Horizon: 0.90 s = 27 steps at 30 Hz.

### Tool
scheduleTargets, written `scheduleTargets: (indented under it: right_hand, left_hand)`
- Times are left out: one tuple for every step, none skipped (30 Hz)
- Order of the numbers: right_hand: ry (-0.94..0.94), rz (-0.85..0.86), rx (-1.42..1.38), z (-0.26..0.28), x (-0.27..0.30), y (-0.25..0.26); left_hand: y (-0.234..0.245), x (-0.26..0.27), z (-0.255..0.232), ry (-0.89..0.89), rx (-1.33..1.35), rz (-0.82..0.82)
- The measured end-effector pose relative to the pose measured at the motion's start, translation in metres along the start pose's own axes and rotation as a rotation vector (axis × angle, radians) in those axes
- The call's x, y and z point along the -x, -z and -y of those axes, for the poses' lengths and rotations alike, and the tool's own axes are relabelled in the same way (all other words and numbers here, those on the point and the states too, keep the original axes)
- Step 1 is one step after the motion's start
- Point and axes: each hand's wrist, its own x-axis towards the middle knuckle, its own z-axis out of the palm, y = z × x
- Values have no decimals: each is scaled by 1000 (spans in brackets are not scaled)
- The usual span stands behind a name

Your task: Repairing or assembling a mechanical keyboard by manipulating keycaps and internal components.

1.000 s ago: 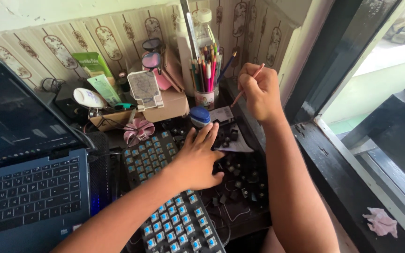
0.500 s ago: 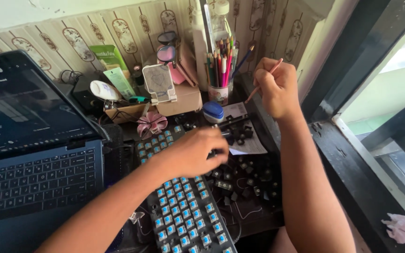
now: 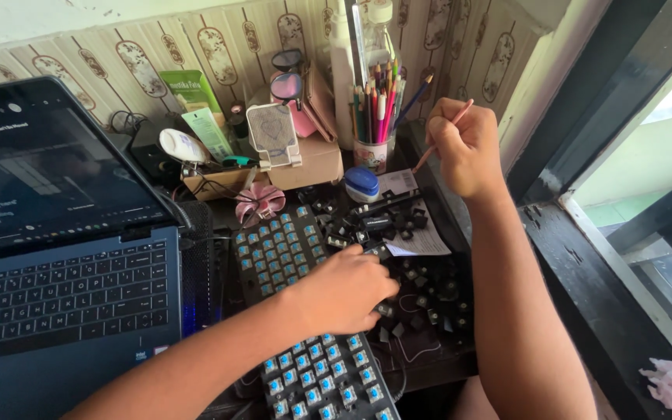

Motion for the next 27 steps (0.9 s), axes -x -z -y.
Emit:
scheduleTargets:
  right_hand:
    - [0, -1, -1, 0, 0, 0]
    - [3, 1, -11, 0, 0, 0]
    - [6, 3, -21, 0, -1, 0]
    - [7, 0, -21, 1, 0, 0]
    - [5, -2, -23, 1, 1, 0]
    - [5, 0, -24, 2, 0, -1]
    - [9, 1, -24, 2, 1, -1]
    - [7, 4, -15, 3, 1, -1]
    - [4, 7, -7, 4, 0, -2]
    - [11, 7, -10, 0, 1, -2]
    - [7, 21, -34, -3, 2, -2]
    - [10, 35, -62, -5, 0, -4]
    - [23, 35, -69, -6, 3, -2]
    - [0, 60, -124, -8, 3, -6]
    - [-24, 87, -177, -9, 2, -10]
    - [-6, 104, -194, -6, 2, -16]
    - [-55, 144, -226, -4, 1, -22]
    - [-113, 181, -251, -3, 4, -25]
    - [-105, 196, -261, -1, 7, -33]
    - [-140, 260, -291, 2, 10, -38]
    - [-175, 325, -321, 4, 14, -43]
    - [-163, 336, -318, 8, 16, -49]
    - [-172, 424, -369, 11, 19, -55]
    - [-185, 510, -420, 15, 23, -60]
    - [-176, 519, -418, 24, 25, -67]
    - [-182, 568, -437, 34, 29, -73]
    - [-189, 618, -456, 43, 32, -79]
  left_hand:
    - [0, 2, 0, 0, -1, 1]
    - [2, 4, 1, 0, 10, -8]
    - [3, 5, 2, 0, 21, -17]
    - [1, 8, 4, -2, 19, -17]
    - [0, 11, 6, -8, 42, -100]
    - [-2, 14, 8, -13, 63, -188]
    - [4, 18, 5, -12, 60, -191]
    - [10, 22, 3, -13, 136, -264]
    - [16, 26, 0, -14, 211, -337]
    - [20, 31, -3, -13, 204, -339]
    - [25, 37, -8, 112, 422, -348]
    - [30, 43, -11, 239, 633, -355]
    - [25, 49, -10, 242, 619, -361]
    - [20, 58, -9, 395, 796, -405]
    - [14, 67, -7, 547, 975, -451]
    - [12, 75, -2, 563, 960, -474]
    - [10, 83, 3, 525, 1086, -533]
    - [7, 89, 7, 479, 1219, -584]
    - [10, 95, 10, 490, 1211, -601]
    - [13, 99, 13, 474, 1227, -622]
    - [17, 103, 16, 457, 1242, -641]
    - [17, 105, 20, 453, 1236, -658]
    - [18, 107, 24, 427, 1244, -659]
    - [19, 110, 29, 402, 1252, -656]
    - [20, 112, 33, 400, 1246, -669]
    - [20, 113, 36, 373, 1250, -673]
    - [21, 115, 40, 347, 1253, -677]
